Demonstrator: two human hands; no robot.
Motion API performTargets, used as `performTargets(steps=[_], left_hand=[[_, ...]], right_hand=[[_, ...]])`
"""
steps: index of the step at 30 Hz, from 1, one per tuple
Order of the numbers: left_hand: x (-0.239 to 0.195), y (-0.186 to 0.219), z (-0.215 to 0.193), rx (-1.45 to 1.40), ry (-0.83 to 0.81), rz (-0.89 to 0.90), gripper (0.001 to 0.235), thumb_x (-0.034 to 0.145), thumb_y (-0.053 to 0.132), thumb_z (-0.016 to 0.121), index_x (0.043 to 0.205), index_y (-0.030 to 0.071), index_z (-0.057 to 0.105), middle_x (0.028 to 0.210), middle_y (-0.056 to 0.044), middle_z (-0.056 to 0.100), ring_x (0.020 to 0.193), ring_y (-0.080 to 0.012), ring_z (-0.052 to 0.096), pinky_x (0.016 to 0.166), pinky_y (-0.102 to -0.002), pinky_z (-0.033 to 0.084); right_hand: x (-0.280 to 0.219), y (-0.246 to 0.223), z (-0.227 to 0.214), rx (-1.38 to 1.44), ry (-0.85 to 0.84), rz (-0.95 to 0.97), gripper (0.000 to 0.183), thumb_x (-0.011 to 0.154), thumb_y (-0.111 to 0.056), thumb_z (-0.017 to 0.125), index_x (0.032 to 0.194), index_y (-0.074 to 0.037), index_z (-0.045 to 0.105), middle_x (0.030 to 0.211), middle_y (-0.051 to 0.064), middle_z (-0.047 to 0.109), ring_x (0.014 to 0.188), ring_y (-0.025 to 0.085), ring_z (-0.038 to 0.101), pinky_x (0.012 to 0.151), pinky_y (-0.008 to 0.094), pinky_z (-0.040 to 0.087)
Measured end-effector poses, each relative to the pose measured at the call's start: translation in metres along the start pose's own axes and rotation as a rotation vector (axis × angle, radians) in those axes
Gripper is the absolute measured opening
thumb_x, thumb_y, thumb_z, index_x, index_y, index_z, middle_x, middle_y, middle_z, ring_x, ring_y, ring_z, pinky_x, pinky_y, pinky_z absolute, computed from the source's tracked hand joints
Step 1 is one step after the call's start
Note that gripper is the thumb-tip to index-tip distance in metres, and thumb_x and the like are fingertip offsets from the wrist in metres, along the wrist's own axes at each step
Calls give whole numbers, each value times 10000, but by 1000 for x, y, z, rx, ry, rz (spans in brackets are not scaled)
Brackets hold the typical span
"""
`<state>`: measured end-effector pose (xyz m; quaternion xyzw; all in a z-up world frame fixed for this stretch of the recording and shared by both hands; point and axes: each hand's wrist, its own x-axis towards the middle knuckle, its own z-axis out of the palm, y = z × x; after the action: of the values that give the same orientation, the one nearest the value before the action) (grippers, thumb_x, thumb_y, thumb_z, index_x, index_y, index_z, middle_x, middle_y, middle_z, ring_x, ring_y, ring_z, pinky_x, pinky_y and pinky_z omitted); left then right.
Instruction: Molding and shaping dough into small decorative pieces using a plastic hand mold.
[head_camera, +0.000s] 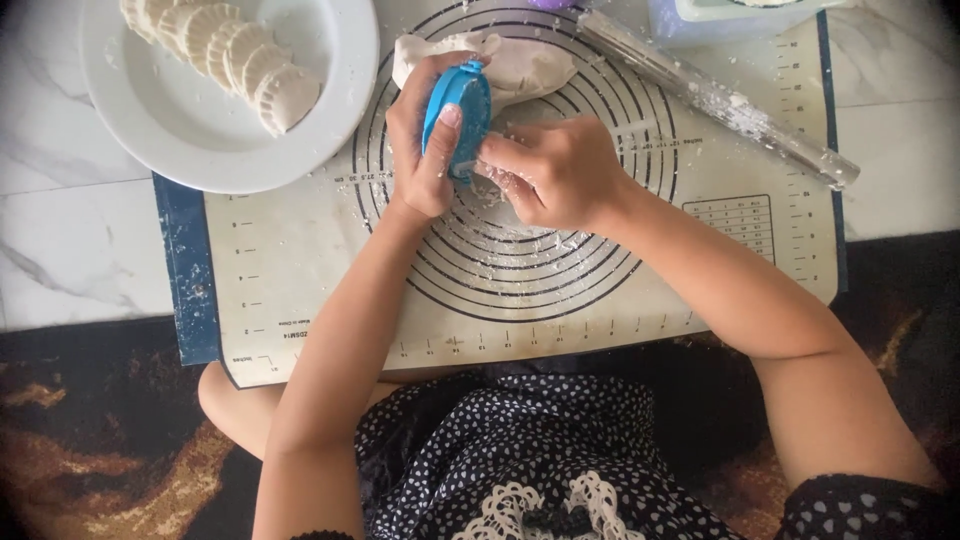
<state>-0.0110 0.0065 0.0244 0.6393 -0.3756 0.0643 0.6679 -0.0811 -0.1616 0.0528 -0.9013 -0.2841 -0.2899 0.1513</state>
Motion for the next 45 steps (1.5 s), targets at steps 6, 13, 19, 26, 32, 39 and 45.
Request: performTargets(steps=[6,13,19,26,32,39,45], left_hand=[[-1,-3,2,-21,-3,15,528,955,395,438,1282,-3,553,1071,-172,664,840,-267,650,787,-343,529],[-1,0,1,-159,-11,-65,547,954,426,445,1307,21,543,1148,-144,658,934,-241,622,853,-333,515],[-1,-3,9,-158,-77,-10,618,957,517,395,1266,7,560,1108,-177,669,919,-290,670,836,-401,569],[-4,-15,14,-177,17,-8,563,1014,520,351,1275,111,635,1216,-118,692,983,-216,698,823,-351,568],[-7,-12,14,-167,63,10,584,1006,535,352,1252,92,641,1198,-115,692,1035,-215,682,890,-354,548],[-8,-21,10,-97,57,68,598,997,534,350,1220,71,655,1160,-133,695,1049,-255,692,910,-367,539],[-6,-12,16,-142,75,55,580,1001,548,367,1216,94,658,1176,-120,695,1058,-232,681,924,-366,528]], right_hand=[[0,0,5,16,13,-8,124,846,-68,716,909,-175,713,621,-46,616,466,101,497,392,269,258],[3,-1,-2,57,14,21,141,811,-50,752,923,-131,728,690,-15,672,481,130,530,410,280,303],[3,2,-3,12,50,52,216,799,-38,717,1000,-120,721,652,-15,606,452,158,477,429,316,315],[3,5,-1,188,-33,-21,192,996,-174,513,866,-184,655,523,23,548,400,149,505,378,213,377],[-4,10,4,112,-51,-14,145,951,-166,525,899,-193,658,528,23,541,402,164,519,371,227,377],[-2,-2,4,189,-103,41,157,944,-143,519,883,-177,659,530,60,590,387,169,537,359,232,386],[1,8,-4,247,-126,34,153,936,-175,525,890,-192,670,531,53,599,386,171,527,382,240,395]])
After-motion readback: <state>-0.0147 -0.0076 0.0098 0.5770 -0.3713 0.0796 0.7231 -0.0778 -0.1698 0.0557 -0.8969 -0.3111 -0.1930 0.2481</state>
